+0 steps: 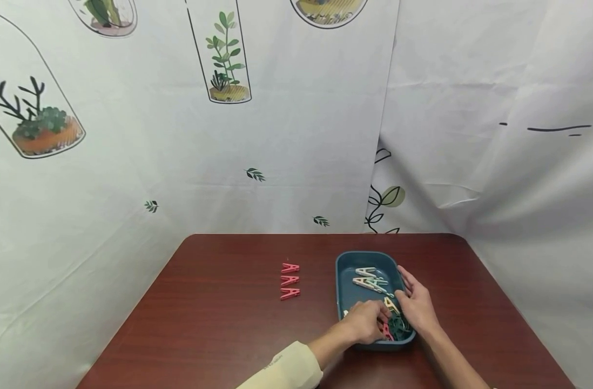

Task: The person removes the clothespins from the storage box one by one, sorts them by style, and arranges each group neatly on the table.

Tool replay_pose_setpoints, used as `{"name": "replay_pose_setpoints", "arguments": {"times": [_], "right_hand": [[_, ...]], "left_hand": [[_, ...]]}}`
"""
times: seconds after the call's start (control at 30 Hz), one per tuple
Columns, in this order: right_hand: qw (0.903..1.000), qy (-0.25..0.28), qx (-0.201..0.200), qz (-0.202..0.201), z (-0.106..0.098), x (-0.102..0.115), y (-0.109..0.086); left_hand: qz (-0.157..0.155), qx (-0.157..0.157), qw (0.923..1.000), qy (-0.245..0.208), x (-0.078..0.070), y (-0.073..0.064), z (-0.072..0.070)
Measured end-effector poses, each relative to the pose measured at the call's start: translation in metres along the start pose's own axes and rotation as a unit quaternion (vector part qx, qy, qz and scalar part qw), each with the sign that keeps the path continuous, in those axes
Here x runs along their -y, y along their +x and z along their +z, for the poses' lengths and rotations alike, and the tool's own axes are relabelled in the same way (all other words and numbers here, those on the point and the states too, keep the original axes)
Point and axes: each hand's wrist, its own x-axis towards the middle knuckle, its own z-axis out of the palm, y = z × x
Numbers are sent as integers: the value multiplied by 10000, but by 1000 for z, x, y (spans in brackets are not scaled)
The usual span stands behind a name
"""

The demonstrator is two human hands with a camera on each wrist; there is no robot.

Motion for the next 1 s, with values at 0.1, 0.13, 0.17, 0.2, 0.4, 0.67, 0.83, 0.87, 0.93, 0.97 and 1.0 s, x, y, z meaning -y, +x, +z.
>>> {"name": "replay_pose_setpoints", "arguments": {"times": [0.1,0.13,0.17,0.2,0.4,0.67,0.83,0.87,0.93,0.97,1.0], "right_hand": [[10000,-22,6,17,0,0,0],[10000,-37,14,33,-1,0,0],[10000,-42,29,45,-1,-1,0],[10000,-45,45,50,-1,-1,0],[10000,4,62,32,-1,-1,0],[9999,63,89,83,-1,1,0],[9999,87,82,88,-1,2,0],[9999,89,76,83,-1,2,-1],[9999,70,67,67,-1,2,-1],[9999,54,67,66,-1,2,-1],[9999,34,64,72,-1,2,-2]], "left_hand": [[-31,-41,10000,-80,0,1,2],[-61,-60,9999,-149,0,1,2],[-85,-84,9997,-217,0,1,3],[-118,-104,9994,-307,0,0,3],[-191,-349,9961,-785,3,1,4],[-217,-541,9920,-1119,4,-2,1],[-136,-712,9893,-1265,4,-3,1],[-139,-701,9882,-1354,5,-3,1],[-152,-641,9843,-1637,5,-3,1],[-143,-604,9815,-1814,6,-3,1],[-127,-570,9785,-1979,6,-3,1]]}}
